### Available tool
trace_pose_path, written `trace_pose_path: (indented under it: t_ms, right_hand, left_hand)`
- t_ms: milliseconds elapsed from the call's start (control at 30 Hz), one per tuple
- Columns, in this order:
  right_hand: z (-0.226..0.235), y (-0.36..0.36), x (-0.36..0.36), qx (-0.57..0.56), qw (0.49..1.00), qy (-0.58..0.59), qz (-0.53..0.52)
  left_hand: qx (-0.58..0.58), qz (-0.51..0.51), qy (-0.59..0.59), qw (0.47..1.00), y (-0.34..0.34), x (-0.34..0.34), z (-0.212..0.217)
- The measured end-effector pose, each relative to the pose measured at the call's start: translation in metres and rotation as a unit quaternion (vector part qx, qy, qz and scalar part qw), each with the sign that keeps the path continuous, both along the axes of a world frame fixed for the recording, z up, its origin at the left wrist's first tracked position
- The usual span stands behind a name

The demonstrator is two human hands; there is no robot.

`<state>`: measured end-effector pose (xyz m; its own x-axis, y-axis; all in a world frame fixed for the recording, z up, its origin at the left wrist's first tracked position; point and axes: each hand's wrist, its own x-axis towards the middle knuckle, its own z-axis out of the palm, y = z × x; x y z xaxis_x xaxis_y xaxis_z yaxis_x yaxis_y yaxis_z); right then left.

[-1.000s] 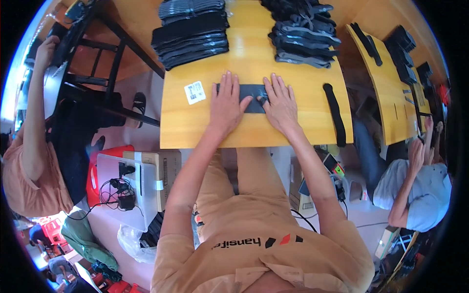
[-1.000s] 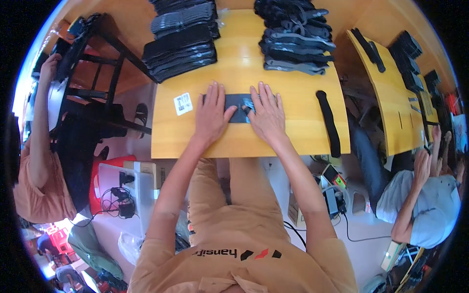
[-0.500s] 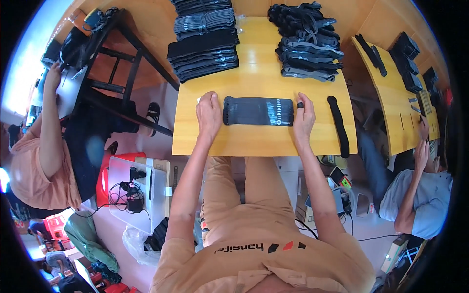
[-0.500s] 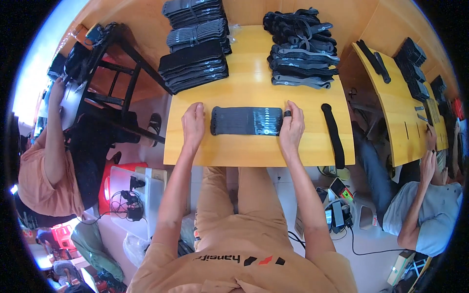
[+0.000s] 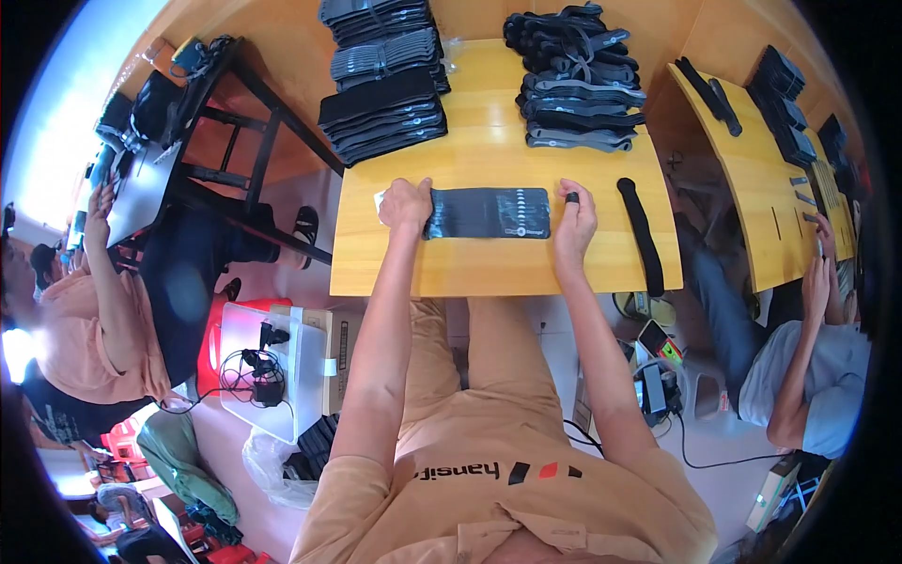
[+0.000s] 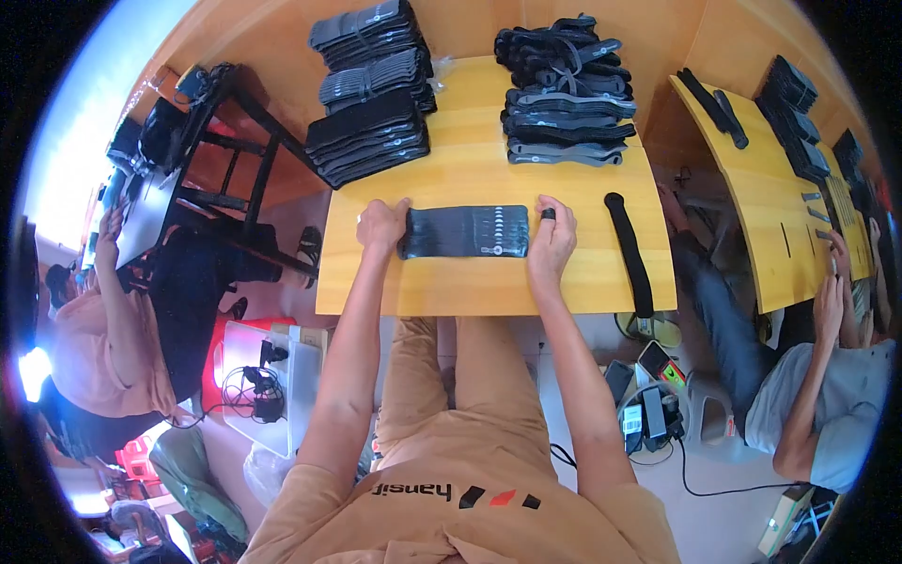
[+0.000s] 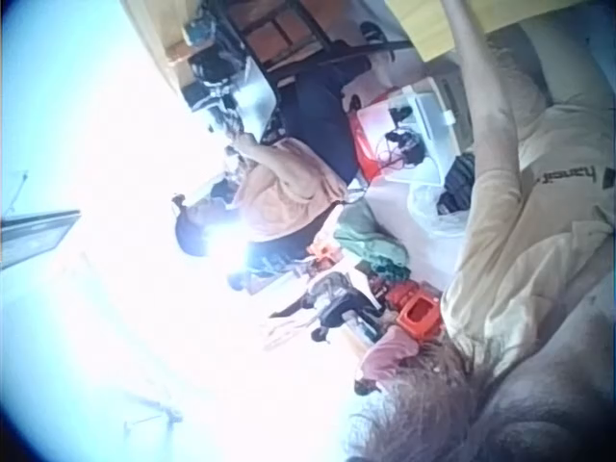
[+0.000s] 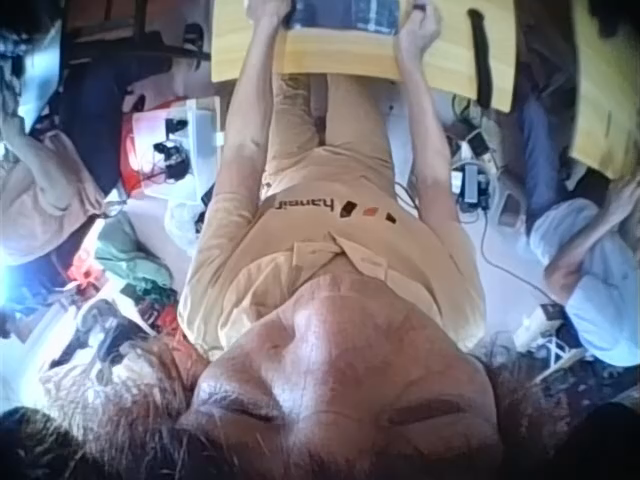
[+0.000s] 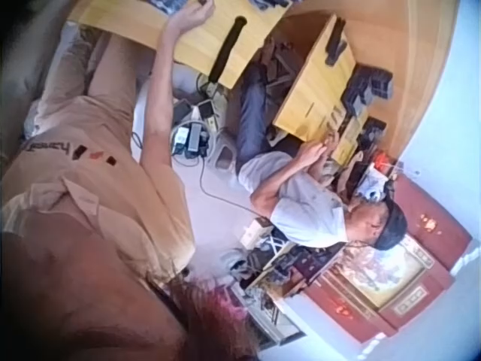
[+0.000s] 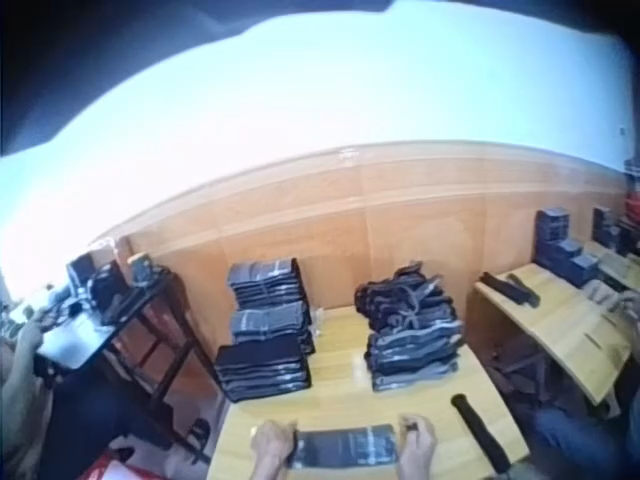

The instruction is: Assembling black textile straps by attaching plastic components and checking them against a template board.

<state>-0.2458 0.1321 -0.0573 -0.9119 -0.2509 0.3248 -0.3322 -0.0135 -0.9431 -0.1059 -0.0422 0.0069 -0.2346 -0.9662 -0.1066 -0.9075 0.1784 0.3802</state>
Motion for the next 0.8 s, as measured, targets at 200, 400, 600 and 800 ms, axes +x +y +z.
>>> trace_pose_path:
  t_ms: [200,400,600,800]
  right_hand:
    - [0.004,-0.004,0.001,0.006,1.000,0.002,-0.005]
    - [0.005,-0.003,0.000,0.045,0.998,0.040,-0.005]
    - [0.008,-0.002,0.002,0.052,0.998,0.030,-0.001]
    - [0.000,-0.004,-0.002,0.065,0.996,0.057,0.001]
  left_hand:
    - [0.019,-0.003,-0.029,0.999,0.003,-0.004,-0.017]
    - [-0.135,-0.051,0.036,0.989,0.020,-0.003,-0.026]
    - [-0.126,-0.060,0.064,0.988,0.019,0.002,-0.031]
    - [-0.230,-0.146,0.184,0.945,0.047,-0.005,0.019]
